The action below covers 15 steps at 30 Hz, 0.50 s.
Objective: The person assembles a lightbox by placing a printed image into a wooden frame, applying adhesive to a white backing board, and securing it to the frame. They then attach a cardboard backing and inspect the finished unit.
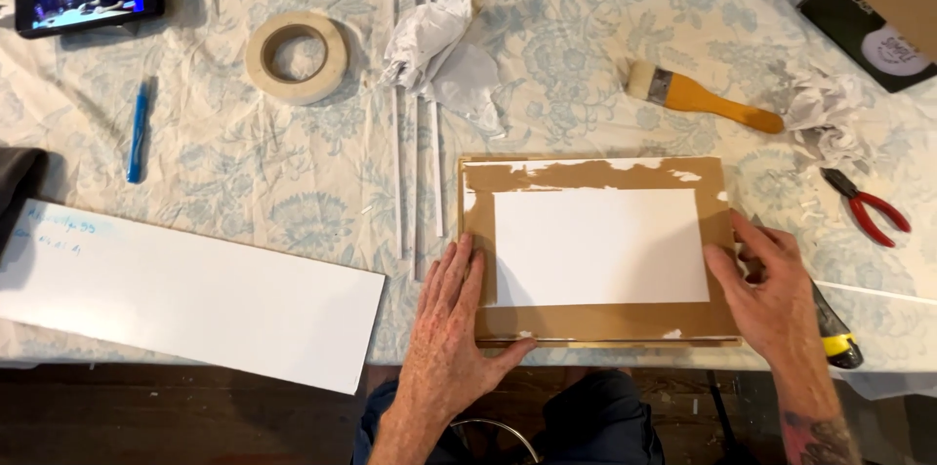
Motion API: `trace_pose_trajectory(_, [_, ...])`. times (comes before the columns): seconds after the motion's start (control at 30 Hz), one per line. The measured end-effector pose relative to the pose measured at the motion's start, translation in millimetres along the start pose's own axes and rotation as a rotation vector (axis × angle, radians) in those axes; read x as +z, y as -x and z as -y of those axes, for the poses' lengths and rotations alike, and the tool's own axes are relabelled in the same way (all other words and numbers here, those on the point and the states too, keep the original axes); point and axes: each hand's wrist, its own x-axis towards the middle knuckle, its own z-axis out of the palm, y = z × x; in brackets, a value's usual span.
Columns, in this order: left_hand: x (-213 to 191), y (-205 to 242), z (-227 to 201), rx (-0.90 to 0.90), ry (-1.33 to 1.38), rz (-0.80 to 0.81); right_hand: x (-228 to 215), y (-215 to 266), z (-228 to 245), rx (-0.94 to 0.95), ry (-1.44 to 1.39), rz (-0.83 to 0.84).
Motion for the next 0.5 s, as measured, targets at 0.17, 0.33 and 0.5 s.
trace_pose_trajectory(0.17, [1.8, -0.9, -0.1, 0.006, 0.017, 0.017, 6.2, -5.1, -16.9, -0.092, 0.117, -0.009])
trace_pose_trajectory(0.33, [1.1, -5.3, -0.9, -0.103, -0.073, 0.170, 7.3, 0.8, -8.5, -0.172, -0.052, 0.014])
trace_pose_trajectory(0.5, [4.4, -5.9, -3.4, -0.090, -0.058, 0.092, 6.3, 3.9, -13.2, -0.298, 0.108, -0.041])
